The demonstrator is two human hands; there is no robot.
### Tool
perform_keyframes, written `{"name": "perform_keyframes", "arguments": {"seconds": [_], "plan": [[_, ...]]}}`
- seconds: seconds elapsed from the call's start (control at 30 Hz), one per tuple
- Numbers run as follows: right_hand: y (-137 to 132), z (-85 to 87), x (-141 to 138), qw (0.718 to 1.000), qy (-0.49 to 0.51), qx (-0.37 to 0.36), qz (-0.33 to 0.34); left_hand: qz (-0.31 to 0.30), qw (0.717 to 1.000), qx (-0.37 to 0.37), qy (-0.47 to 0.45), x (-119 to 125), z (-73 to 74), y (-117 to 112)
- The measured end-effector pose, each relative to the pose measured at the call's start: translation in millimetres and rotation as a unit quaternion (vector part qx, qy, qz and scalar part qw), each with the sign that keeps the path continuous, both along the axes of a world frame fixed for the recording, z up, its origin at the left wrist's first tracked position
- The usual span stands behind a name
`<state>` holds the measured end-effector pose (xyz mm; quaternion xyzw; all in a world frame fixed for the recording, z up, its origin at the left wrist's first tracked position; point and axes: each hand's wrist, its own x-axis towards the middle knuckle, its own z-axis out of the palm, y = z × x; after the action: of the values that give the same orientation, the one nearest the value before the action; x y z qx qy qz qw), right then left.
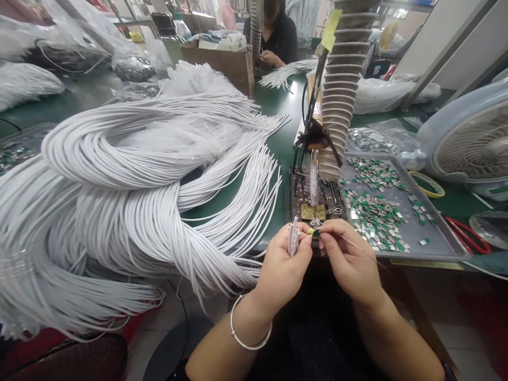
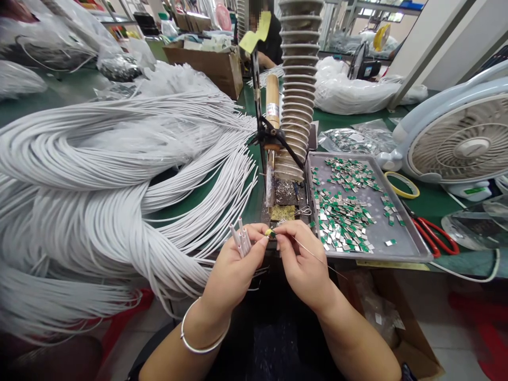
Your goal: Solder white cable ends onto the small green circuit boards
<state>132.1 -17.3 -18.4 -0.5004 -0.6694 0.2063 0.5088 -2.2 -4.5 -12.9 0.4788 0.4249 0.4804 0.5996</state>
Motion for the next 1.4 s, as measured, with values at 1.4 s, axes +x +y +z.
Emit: {"name": "perform_keyframes", "arguments": {"seconds": [1.4], "plan": [[5.9,-10.0,-9.7,0.955,-0.109,0.253,-0.114,0.008,0.996,-0.059,-0.072,8.6,5.3,10.1]]}}
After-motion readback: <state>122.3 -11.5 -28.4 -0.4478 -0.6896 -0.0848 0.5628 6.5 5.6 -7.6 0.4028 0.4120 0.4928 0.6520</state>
